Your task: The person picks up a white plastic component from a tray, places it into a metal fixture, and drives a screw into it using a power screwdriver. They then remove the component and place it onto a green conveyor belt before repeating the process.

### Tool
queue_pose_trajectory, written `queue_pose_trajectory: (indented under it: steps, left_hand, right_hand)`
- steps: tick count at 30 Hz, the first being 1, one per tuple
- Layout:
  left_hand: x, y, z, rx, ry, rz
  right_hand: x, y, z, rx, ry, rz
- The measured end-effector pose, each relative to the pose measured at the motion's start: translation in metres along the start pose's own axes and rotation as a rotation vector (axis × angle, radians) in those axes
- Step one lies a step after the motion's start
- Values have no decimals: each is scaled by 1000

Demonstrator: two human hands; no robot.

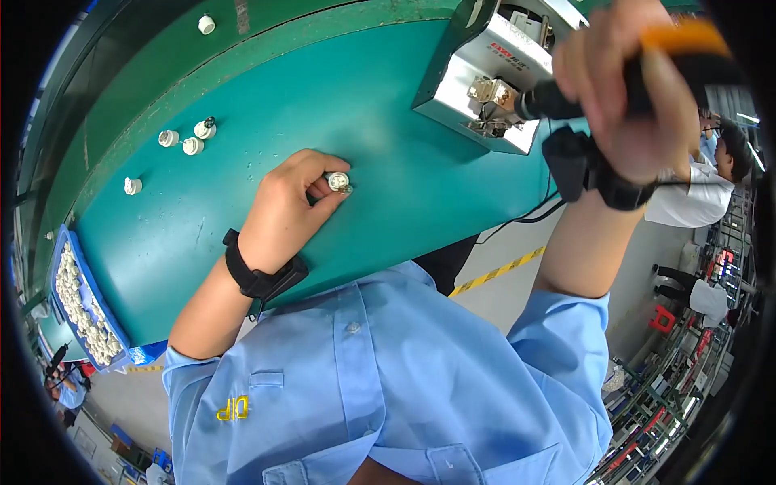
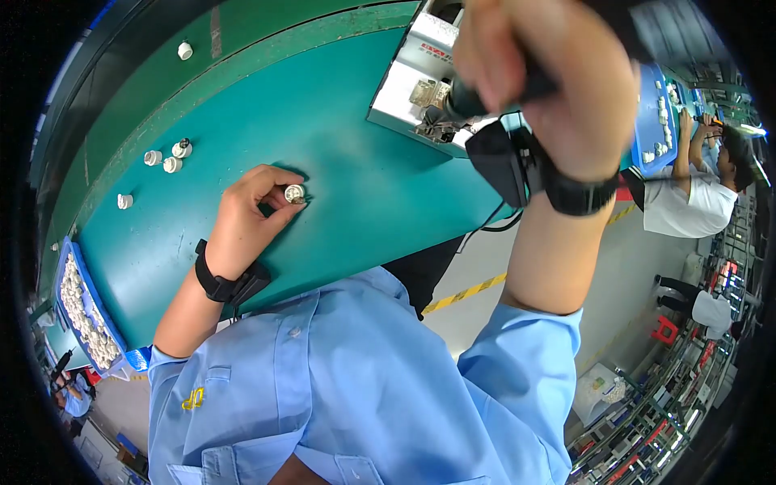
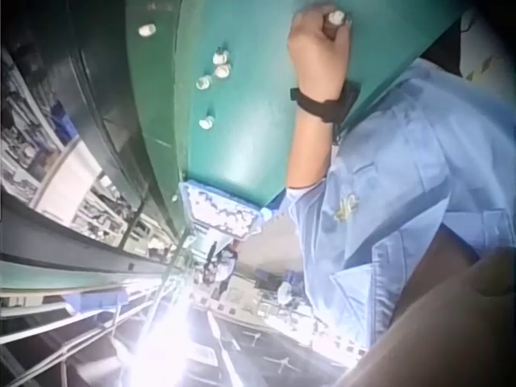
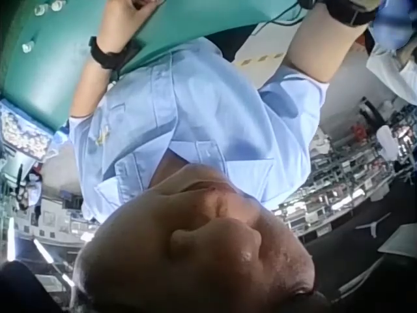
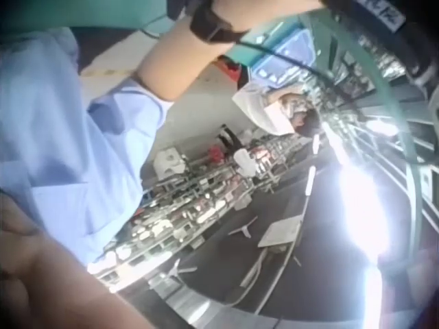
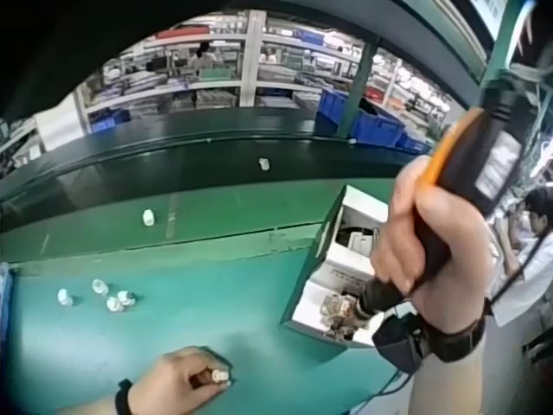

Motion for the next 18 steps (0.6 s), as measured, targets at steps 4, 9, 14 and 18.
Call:
queue_pose_trajectory:
  steps: [4, 9, 14, 18]
  left_hand:
    - [4, -4, -10, 24, 42, -53]
    - [3, -3, -14, 10, 48, -90]
    - [3, -6, -12, 24, 43, -86]
    - [5, -5, -13, 22, 50, -89]
  right_hand:
    - [-12, -17, -11, -676, 202, -141]
    - [0, 7, 8, -637, 257, -60]
    - [31, 17, -28, -398, 284, 170]
    - [26, 22, -34, -351, 298, 171]
Point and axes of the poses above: each hand's wrist, its own y-axis away from the middle knuckle, its own z-axis out of the back of the hand, x = y × z, the point moved 2 cm from there along -y, towards the middle knuckle, and after that the axes turned 15 degrees about z, right-handed, at the moved point
